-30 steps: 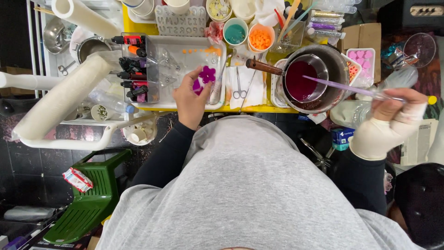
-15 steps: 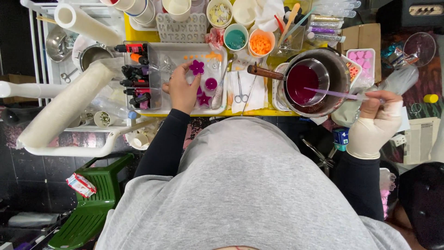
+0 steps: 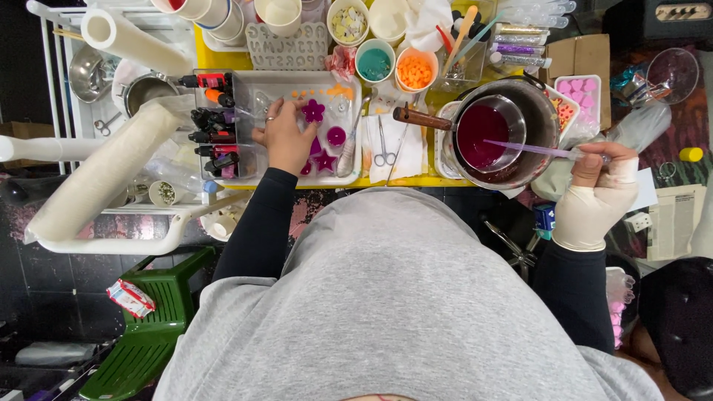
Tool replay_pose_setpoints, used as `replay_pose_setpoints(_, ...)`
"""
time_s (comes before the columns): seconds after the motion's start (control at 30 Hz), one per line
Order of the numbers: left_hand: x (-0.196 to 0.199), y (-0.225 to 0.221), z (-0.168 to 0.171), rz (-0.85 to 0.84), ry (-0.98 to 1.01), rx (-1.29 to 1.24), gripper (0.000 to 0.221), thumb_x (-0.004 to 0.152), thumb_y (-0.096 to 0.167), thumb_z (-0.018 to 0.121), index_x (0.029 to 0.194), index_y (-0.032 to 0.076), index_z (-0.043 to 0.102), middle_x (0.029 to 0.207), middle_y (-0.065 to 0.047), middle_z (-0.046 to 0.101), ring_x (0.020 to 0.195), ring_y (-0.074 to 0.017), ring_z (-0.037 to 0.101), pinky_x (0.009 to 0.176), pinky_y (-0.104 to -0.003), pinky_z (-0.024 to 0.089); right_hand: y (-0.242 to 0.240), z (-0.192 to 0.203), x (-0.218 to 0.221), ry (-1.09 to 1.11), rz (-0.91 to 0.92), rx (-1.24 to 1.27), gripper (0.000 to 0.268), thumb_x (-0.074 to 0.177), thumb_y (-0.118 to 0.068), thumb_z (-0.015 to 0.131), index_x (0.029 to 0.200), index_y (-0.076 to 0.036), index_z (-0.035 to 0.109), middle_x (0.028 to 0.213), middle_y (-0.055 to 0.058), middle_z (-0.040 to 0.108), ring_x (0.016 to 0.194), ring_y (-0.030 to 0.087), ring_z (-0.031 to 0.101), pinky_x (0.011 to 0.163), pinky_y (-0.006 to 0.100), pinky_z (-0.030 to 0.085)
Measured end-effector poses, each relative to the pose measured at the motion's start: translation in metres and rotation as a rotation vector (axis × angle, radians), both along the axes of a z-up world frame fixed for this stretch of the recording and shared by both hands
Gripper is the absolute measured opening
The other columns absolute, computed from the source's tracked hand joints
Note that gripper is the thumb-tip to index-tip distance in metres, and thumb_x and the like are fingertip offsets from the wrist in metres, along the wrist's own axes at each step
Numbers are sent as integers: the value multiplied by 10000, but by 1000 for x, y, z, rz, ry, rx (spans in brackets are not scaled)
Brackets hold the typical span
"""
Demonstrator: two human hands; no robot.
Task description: Pouring liquid wax into flower-shaped molds and organizing production supplies.
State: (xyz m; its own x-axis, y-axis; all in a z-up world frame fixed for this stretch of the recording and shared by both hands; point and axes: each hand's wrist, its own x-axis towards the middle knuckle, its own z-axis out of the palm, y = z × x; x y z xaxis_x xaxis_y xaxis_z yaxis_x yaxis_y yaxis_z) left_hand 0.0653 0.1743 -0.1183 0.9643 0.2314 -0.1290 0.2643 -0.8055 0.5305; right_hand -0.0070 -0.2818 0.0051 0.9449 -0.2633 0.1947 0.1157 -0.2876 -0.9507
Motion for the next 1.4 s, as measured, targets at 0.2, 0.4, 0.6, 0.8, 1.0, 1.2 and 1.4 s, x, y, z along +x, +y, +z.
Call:
replay_pose_setpoints(0.2, 4, 3, -13, -25, 1, 17, 412, 835, 250, 796, 1211, 185, 641, 1123, -38, 743, 1454, -270, 412, 1035, -654, 185, -2, -2, 0, -15, -1, 4, 270, 1236, -249, 656, 1189, -2, 558, 913, -26, 536, 793, 33, 453, 742, 179, 371)
replay_pose_setpoints(0.4, 5, -1, -5, -49, 18, 37, 406, 797, 251, 803, 1160, 175, 639, 1087, -50, 757, 1451, -308, 388, 1032, -683, 141, -2, -3, -2, -13, -5, 17, 257, 1231, -236, 655, 1191, 0, 560, 886, -28, 522, 775, 35, 442, 730, 181, 361)
replay_pose_setpoints(0.6, 5, -3, -6, -52, 54, 69, 417, 798, 243, 765, 1192, 186, 641, 1113, -47, 762, 1472, -307, 389, 1041, -687, 156, -3, -3, -5, -7, -6, 33, 267, 1228, -243, 658, 1191, 1, 556, 878, -25, 522, 775, 37, 443, 732, 181, 363)
replay_pose_setpoints(0.8, 2, 0, -9, -59, 47, 74, 447, 788, 209, 747, 1226, 182, 662, 1197, -81, 728, 1449, -349, 374, 1025, -733, 121, -5, -8, -8, -14, -17, 27, 270, 1228, -249, 658, 1198, 1, 564, 894, -21, 538, 790, 43, 462, 743, 183, 377)
replay_pose_setpoints(1.0, -4, -2, -5, -58, 82, 84, 455, 854, 199, 675, 1308, 179, 657, 1167, -81, 749, 1494, -324, 385, 1107, -694, 131, -6, -13, -9, -3, -9, 10, 256, 1223, -238, 658, 1187, 0, 572, 889, -25, 543, 787, 42, 470, 739, 185, 379)
replay_pose_setpoints(1.2, 0, -35, 19, -80, -175, 54, 481, 892, 372, 747, 1304, 143, 652, 1287, -103, 708, 1381, -338, 455, 991, -634, 234, 0, -9, -11, -3, -25, -14, 233, 1221, -204, 672, 1192, 11, 586, 981, -13, 577, 841, 43, 483, 785, 191, 405)
replay_pose_setpoints(1.4, 8, -60, 1, -133, -179, 173, 609, 817, 374, 837, 1282, 27, 650, 1323, -173, 587, 1340, -439, 382, 1026, -616, 252, 7, -1, -13, 4, 23, -83, 238, 1169, -173, 717, 1215, 25, 593, 1071, 27, 637, 934, 70, 561, 869, 202, 468)
